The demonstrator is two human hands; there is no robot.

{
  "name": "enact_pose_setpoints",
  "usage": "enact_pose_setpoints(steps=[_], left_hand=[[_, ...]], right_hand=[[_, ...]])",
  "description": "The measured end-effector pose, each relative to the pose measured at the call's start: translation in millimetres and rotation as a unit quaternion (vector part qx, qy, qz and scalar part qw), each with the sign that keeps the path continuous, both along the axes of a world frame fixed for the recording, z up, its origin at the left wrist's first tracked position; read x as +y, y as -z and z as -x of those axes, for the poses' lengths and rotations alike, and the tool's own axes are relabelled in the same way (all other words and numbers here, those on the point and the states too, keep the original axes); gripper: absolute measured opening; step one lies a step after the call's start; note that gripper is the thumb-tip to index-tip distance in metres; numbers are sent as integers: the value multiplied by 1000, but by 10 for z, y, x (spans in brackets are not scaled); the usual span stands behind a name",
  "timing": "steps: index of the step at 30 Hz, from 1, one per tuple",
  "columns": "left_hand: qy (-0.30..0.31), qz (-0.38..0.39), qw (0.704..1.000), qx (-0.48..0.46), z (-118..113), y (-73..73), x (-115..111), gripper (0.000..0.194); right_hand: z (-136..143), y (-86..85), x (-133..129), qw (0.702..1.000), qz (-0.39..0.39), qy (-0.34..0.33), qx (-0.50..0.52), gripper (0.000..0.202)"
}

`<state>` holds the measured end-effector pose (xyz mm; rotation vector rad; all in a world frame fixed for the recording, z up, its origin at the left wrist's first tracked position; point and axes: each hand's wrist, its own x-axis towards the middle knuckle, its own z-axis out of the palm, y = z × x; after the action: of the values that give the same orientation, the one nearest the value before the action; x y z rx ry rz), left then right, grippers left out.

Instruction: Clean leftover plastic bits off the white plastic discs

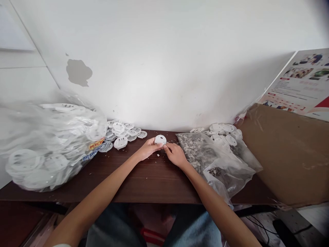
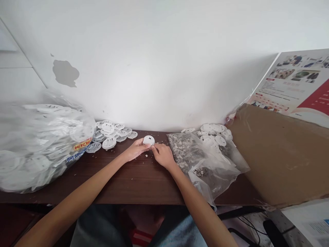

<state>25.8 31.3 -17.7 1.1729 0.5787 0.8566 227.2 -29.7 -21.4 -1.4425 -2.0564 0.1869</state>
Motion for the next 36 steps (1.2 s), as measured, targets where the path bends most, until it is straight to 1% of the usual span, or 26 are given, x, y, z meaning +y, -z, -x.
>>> enact_pose_setpoints(steps=[4, 9, 13, 21, 26, 32, 36], left_hand=[[-2, 8, 1000, -8, -8, -2, -10, 46], [27, 36, 999, -24, 1, -40, -17, 42], [45, 45, 998, -28, 16, -64, -15, 40], [52, 38, 998, -25, 37, -82, -35, 42], [55, 24, 998, -27, 39, -68, -31, 47], [20, 16, 1000, -17, 16, -21, -2, 49], [-1, -17, 1000, 3, -11, 5, -11, 51]], right_hand=[[-19, -3, 22, 1000, -1, -19, 25, 47], [-25, -22, 21, 995, -12, -64, 70, 47], [-21, -22, 0, 995, -12, -65, 73, 48], [-24, -16, -16, 995, -11, -66, 73, 48], [-32, 0, 2, 997, -13, -54, 51, 47], [-17, 1, 1, 1000, -5, -6, 2, 43], [7, -5, -14, 999, -10, 25, -31, 38]])
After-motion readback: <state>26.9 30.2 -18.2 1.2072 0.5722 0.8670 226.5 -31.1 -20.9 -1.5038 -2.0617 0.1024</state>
